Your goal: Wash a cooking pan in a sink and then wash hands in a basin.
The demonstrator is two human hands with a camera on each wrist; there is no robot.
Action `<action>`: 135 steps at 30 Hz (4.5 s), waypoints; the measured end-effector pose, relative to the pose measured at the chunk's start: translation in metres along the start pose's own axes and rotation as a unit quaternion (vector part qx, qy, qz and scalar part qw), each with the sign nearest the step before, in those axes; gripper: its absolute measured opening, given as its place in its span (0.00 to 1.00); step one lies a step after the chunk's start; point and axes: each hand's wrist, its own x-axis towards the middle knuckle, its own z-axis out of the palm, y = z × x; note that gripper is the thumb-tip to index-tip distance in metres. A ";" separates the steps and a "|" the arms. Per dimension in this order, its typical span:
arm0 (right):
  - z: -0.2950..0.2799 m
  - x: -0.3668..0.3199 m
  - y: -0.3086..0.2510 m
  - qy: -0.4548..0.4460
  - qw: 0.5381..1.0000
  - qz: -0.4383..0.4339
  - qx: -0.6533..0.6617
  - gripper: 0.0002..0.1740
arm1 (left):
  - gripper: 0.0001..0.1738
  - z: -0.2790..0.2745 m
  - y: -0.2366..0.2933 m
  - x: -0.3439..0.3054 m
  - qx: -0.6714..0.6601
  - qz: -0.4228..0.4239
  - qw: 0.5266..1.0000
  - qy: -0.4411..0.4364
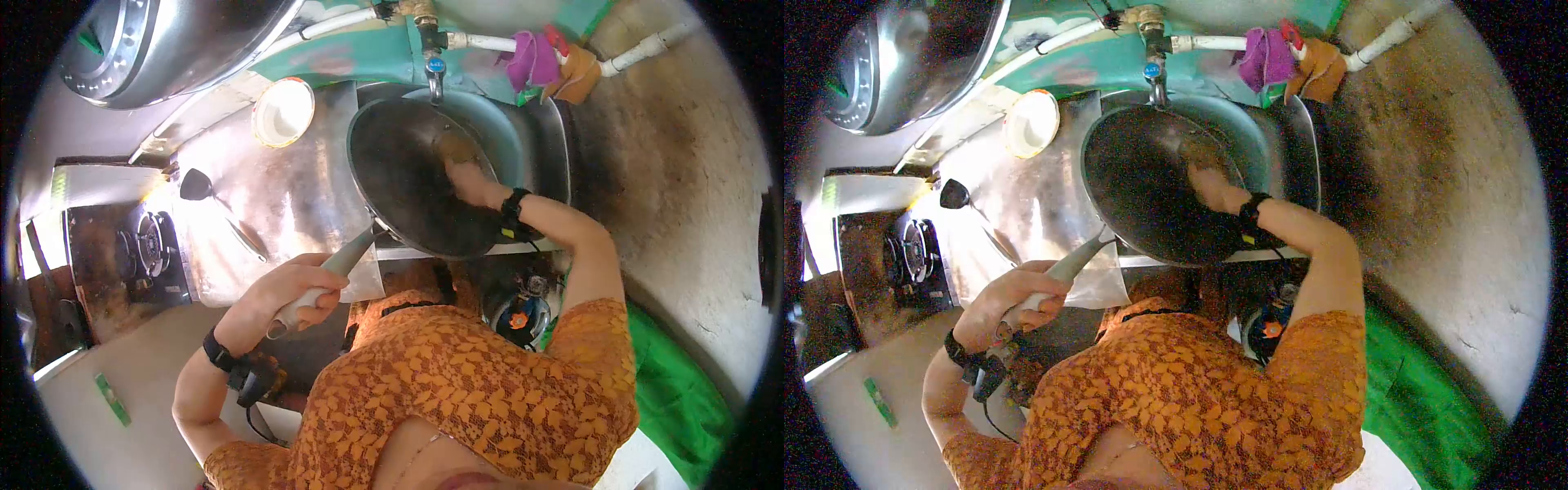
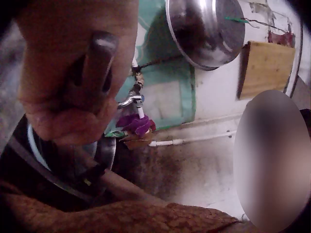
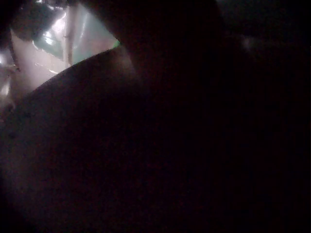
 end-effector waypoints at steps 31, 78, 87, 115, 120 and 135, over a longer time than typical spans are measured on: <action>-0.066 -0.015 -0.147 0.157 0.860 -0.214 0.435 0.23 | 0.11 -0.047 -0.018 0.028 -0.017 -0.033 0.997 -0.063; -0.061 0.108 -0.083 0.320 0.898 0.054 0.296 0.23 | 0.08 -0.037 -0.019 0.029 -0.036 -0.030 0.998 -0.049; -0.081 -0.039 -0.154 0.095 0.870 -0.200 0.440 0.26 | 0.06 -0.033 -0.015 0.028 -0.013 -0.031 0.999 -0.026; -0.011 -0.047 -0.097 -0.023 0.956 -0.183 0.229 0.25 | 0.08 -0.028 -0.019 0.028 -0.038 -0.020 0.998 -0.047; -0.010 0.117 -0.095 0.215 0.945 0.031 0.244 0.25 | 0.08 -0.023 -0.012 0.029 -0.050 -0.035 0.998 -0.034; -0.057 -0.091 -0.026 -0.200 0.969 -0.063 0.133 0.26 | 0.10 -0.009 -0.007 0.022 -0.036 -0.033 0.999 0.016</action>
